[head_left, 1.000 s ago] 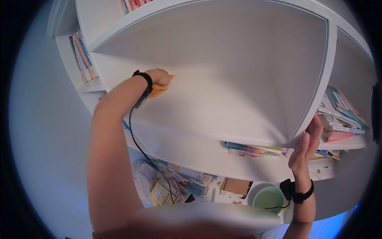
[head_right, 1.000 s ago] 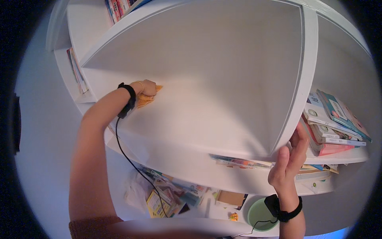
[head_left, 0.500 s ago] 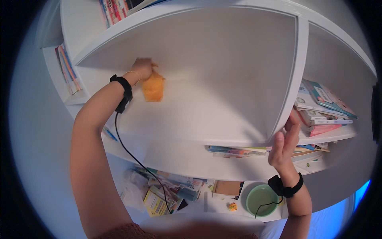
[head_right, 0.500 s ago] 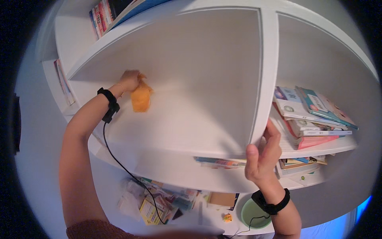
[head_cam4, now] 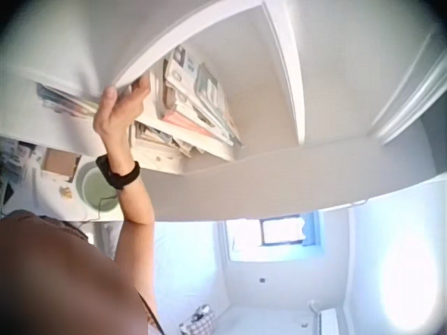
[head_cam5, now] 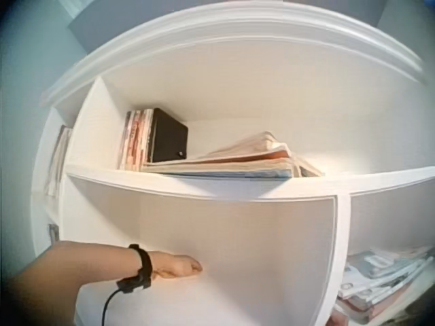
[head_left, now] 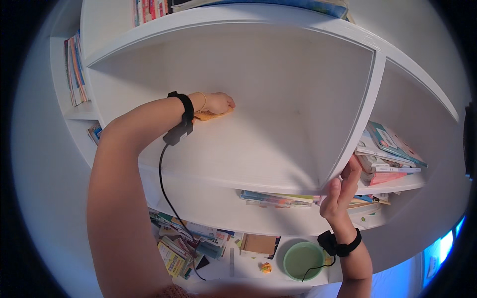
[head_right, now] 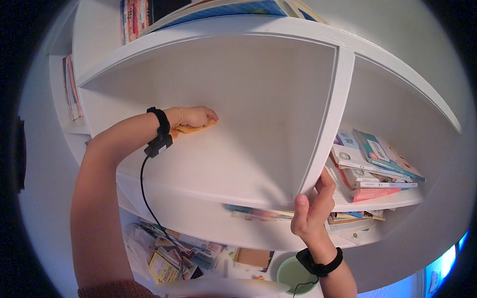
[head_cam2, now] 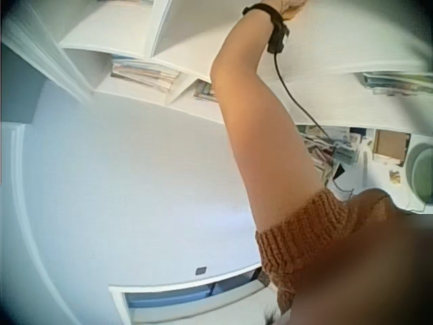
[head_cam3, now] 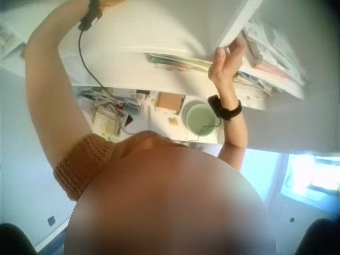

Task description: The person clears books from a white shelf by hand, wipes the shelf surface with a cloth, and then rinses and wrings out the cloth in a basin of water.

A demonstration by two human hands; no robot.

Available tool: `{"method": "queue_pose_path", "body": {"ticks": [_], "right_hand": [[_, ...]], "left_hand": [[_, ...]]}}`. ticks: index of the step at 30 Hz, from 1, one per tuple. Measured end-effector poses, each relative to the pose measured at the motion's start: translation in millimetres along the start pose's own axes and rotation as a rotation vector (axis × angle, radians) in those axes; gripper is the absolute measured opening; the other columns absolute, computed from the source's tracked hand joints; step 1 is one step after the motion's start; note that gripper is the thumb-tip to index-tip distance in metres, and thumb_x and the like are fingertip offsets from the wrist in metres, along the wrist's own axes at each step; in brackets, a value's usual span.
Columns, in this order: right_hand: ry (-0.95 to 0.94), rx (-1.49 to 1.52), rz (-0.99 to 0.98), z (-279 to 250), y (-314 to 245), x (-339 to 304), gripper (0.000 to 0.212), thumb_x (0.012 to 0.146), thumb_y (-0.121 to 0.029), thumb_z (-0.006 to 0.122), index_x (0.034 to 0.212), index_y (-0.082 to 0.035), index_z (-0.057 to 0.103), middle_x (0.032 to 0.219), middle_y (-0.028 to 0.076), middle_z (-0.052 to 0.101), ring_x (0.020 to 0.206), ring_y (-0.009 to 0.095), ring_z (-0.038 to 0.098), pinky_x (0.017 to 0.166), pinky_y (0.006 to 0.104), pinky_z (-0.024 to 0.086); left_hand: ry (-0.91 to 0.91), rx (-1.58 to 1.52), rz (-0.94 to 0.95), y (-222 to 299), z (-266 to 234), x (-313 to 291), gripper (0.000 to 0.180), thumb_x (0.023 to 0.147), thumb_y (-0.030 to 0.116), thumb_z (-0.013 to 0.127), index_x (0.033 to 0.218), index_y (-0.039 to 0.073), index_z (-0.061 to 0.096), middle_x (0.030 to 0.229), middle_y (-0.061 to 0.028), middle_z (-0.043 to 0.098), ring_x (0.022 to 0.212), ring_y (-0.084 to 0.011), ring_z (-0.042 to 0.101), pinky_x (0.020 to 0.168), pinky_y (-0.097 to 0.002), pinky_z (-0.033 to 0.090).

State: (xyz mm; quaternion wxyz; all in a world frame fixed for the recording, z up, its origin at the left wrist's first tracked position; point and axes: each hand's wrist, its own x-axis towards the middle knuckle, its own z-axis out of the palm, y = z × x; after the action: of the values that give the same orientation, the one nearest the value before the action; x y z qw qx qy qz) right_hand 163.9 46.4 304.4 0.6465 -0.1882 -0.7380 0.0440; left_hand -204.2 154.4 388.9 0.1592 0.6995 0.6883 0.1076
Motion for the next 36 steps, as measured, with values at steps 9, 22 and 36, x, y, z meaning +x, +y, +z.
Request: {"method": "queue_pose_path", "body": {"ticks": [9, 22, 36], "right_hand": [[-0.004, 0.04, 0.083, -1, 1, -5, 0.058, 0.089, -0.039, 0.037, 0.122, 0.007, 0.028, 0.116, 0.02, 0.041, 0.109, 0.025, 0.042, 0.094, 0.0339, 0.03], [-0.009, -0.038, 0.044, -4, -1, -5, 0.055, 0.089, -0.034, 0.036, 0.123, 0.008, 0.028, 0.119, 0.019, 0.041, 0.11, 0.024, 0.042, 0.093, 0.0335, 0.03], [0.044, 0.08, 0.113, -4, -1, -3, 0.046, 0.087, -0.022, 0.038, 0.122, 0.008, 0.033, 0.113, 0.021, 0.048, 0.101, 0.026, 0.051, 0.088, 0.0342, 0.038]], "left_hand": [[-0.147, 0.665, -0.078, -39, -31, -53, 0.038, 0.074, 0.019, 0.058, 0.11, 0.008, 0.055, 0.098, -0.0163, 0.057, 0.096, -0.0319, 0.053, 0.083, -0.0383, 0.041], [0.638, 1.488, -0.358, -94, -127, -65, 0.052, 0.083, 0.013, 0.039, 0.133, 0.005, 0.029, 0.139, -0.0069, 0.026, 0.131, -0.0222, 0.019, 0.109, -0.0333, 0.011], [0.374, 1.585, 0.053, -132, -41, -124, 0.028, 0.078, 0.023, 0.05, 0.102, 0.01, 0.058, 0.103, -0.007, 0.054, 0.094, -0.0238, 0.054, 0.081, -0.0423, 0.04]]}}
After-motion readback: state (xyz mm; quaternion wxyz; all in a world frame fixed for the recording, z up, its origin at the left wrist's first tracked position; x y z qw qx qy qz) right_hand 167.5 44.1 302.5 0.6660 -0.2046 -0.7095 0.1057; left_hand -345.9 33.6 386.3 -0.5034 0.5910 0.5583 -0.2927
